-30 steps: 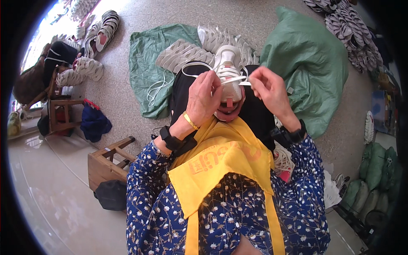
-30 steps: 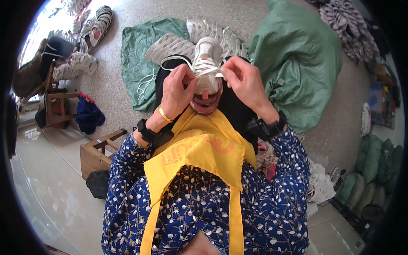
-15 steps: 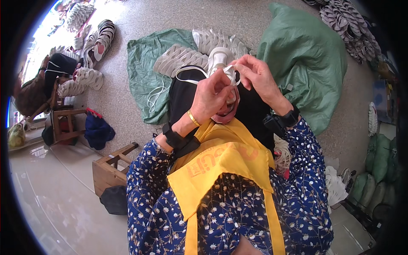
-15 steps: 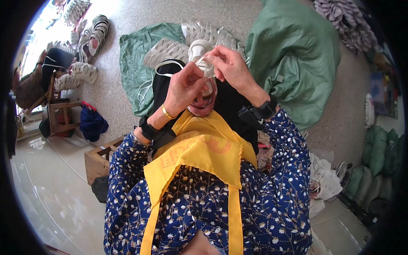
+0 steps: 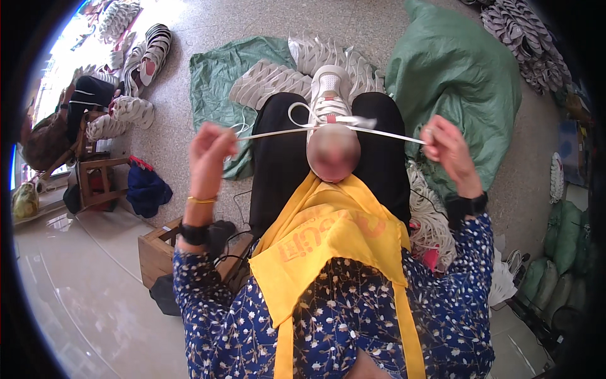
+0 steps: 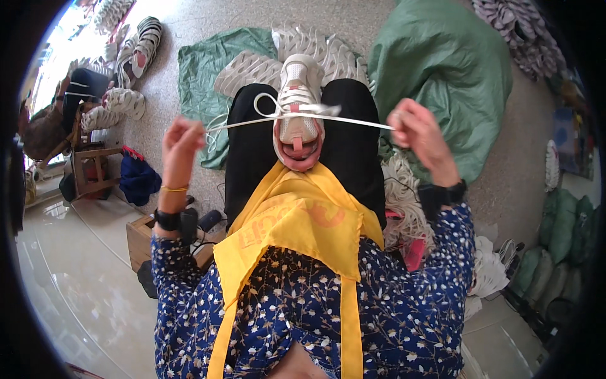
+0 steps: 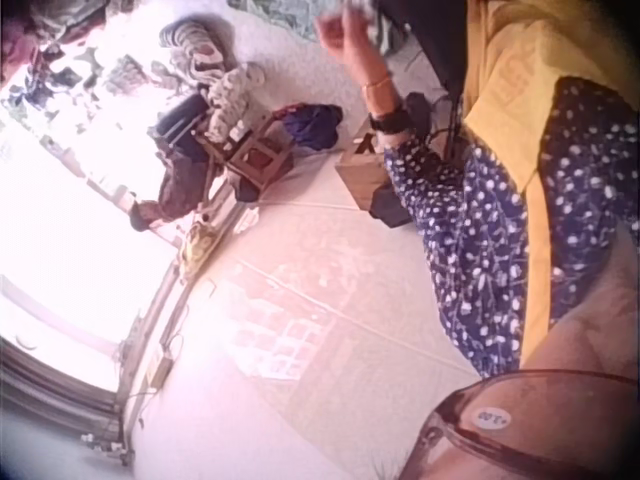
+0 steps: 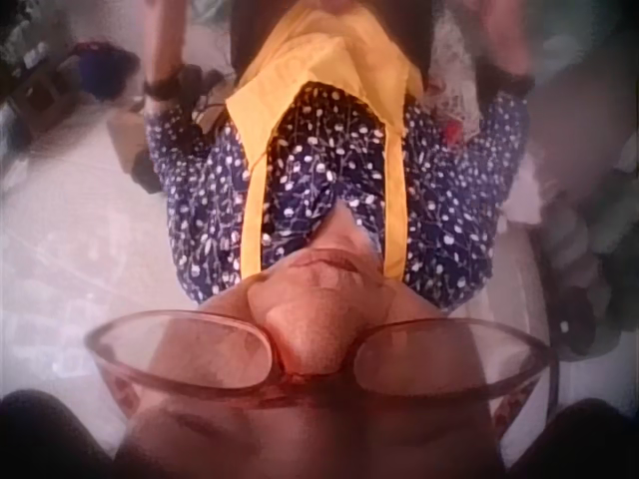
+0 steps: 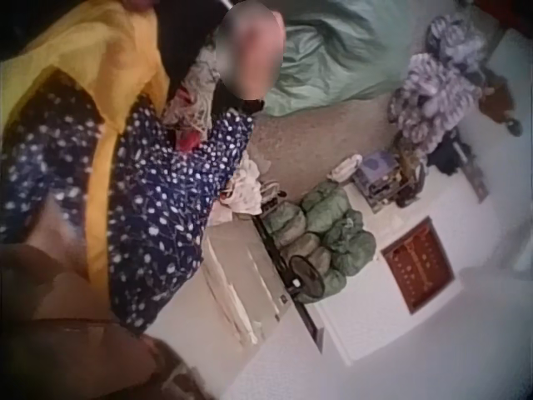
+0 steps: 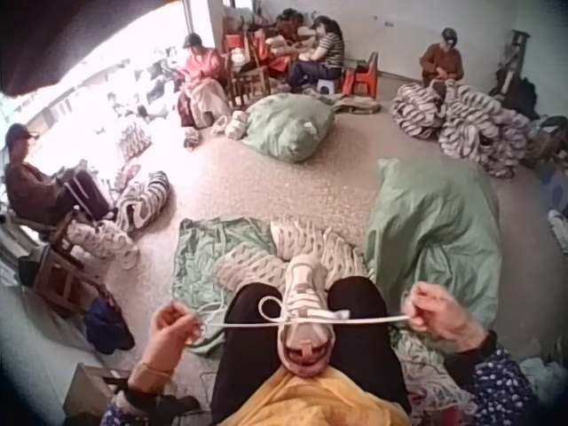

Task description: The person sits on the floor and threads white shoelaces through the eyelets of a white sneaker. They pull the laces tight, cross them over the tongue, and continue threading them up the shoe. The person finishes by tying a knot and a bow on the sneaker.

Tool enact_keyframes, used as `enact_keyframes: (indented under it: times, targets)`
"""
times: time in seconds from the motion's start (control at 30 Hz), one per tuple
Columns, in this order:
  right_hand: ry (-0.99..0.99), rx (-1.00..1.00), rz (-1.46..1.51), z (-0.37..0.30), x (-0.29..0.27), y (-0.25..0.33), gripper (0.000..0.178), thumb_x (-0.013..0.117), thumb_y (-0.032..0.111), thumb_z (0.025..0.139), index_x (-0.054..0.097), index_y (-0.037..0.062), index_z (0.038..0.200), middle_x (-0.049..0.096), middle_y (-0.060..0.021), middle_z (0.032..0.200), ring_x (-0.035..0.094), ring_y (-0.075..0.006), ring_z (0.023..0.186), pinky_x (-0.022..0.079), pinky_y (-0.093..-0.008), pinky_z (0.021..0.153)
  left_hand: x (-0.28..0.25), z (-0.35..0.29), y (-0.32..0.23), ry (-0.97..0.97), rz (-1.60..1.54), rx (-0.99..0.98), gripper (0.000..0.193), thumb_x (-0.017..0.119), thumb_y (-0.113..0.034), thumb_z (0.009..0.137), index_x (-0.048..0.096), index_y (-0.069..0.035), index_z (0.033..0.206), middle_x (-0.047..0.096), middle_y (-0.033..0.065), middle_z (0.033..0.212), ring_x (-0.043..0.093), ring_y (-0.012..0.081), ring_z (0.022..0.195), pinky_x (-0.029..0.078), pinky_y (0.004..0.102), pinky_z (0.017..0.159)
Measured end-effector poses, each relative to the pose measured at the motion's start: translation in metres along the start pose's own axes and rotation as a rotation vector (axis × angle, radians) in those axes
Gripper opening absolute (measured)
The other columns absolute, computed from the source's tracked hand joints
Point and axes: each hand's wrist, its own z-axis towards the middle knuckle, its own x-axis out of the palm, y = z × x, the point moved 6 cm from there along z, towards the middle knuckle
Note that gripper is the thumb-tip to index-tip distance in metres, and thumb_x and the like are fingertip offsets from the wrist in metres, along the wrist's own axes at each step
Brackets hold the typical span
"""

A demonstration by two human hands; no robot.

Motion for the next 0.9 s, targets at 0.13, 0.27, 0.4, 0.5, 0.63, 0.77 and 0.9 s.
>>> enact_keyframes:
  times: [0.13,0.27,0.4,0.5,0.63,0.77,0.9]
  targets:
    - [-0.23,-0.05,0.031,-0.045,-0.061,0.007,0.017,0.052,0.02,0.108,0.049,0.0106,0.094,0.056,0.0002,0.087,0.047,-0.0057,0.063,0.037,-0.021,0.053,-0.059,-0.011,0.001,-0.005,-0.034,-0.086,0.009,0.068,-0.007,0.096,0.06,-0.007,0.092,0.067,0.0048,0.086,0.061,0.009,0.071,0.049,0.0235,0.061]
    - [-0.196,0.037,-0.183,-0.043,-0.036,-0.008,0.013,0.054,0.017,0.107,0.056,0.0076,0.098,0.064,-0.0016,0.09,0.057,-0.0053,0.068,0.047,-0.0199,0.06,-0.019,-0.012,0.005,0.033,0.504,-0.076,0.013,0.072,-0.01,0.094,0.061,-0.005,0.099,0.07,0.0043,0.094,0.062,0.0097,0.078,0.051,0.0262,0.063]
    - [-0.143,-0.028,-0.349,-0.016,0.011,-0.007,0.014,0.061,0.011,0.103,0.068,0.0011,0.111,0.072,-0.0032,0.094,0.06,-0.0051,0.065,0.05,-0.0198,0.058,0.042,0.006,-0.001,0.114,0.72,0.237,0.016,0.072,-0.007,0.094,0.062,-0.004,0.106,0.069,0.0001,0.1,0.063,0.0086,0.081,0.053,0.0247,0.071]
    - [-0.11,-0.062,-0.462,0.001,0.031,-0.014,0.017,0.066,0.008,0.099,0.069,-0.0004,0.113,0.073,-0.0033,0.097,0.061,-0.0051,0.063,0.05,-0.0207,0.054,0.087,0.016,-0.002,0.175,0.683,0.306,0.022,0.075,-0.007,0.089,0.061,-0.003,0.105,0.068,0.0043,0.091,0.064,0.0131,0.077,0.054,0.0283,0.067]
    - [-0.133,-0.121,-0.567,0.019,0.074,-0.014,0.02,0.07,0.006,0.094,0.069,-0.0028,0.112,0.072,-0.0033,0.09,0.063,-0.0061,0.06,0.051,-0.0239,0.051,0.118,0.022,0.006,0.233,0.708,0.323,0.021,0.072,-0.004,0.087,0.057,-0.001,0.102,0.067,0.008,0.085,0.065,0.0163,0.072,0.053,0.0289,0.063]
    - [-0.11,-0.115,-0.605,0.022,0.095,-0.021,0.018,0.069,0.008,0.095,0.068,-0.0032,0.108,0.072,-0.0048,0.087,0.063,-0.0072,0.057,0.05,-0.0242,0.049,0.129,0.026,0.011,0.234,0.694,0.301,0.017,0.068,-0.002,0.087,0.056,-0.001,0.1,0.066,0.0074,0.081,0.064,0.0165,0.067,0.052,0.0288,0.061]
    - [-0.163,-0.118,-0.601,0.021,0.097,-0.024,0.017,0.069,0.009,0.097,0.068,-0.0014,0.11,0.071,-0.0027,0.086,0.06,-0.0058,0.055,0.047,-0.0237,0.046,0.131,0.027,0.015,0.21,0.72,0.279,0.012,0.066,-0.002,0.088,0.056,-0.002,0.095,0.066,0.007,0.076,0.064,0.0177,0.063,0.051,0.0292,0.059]
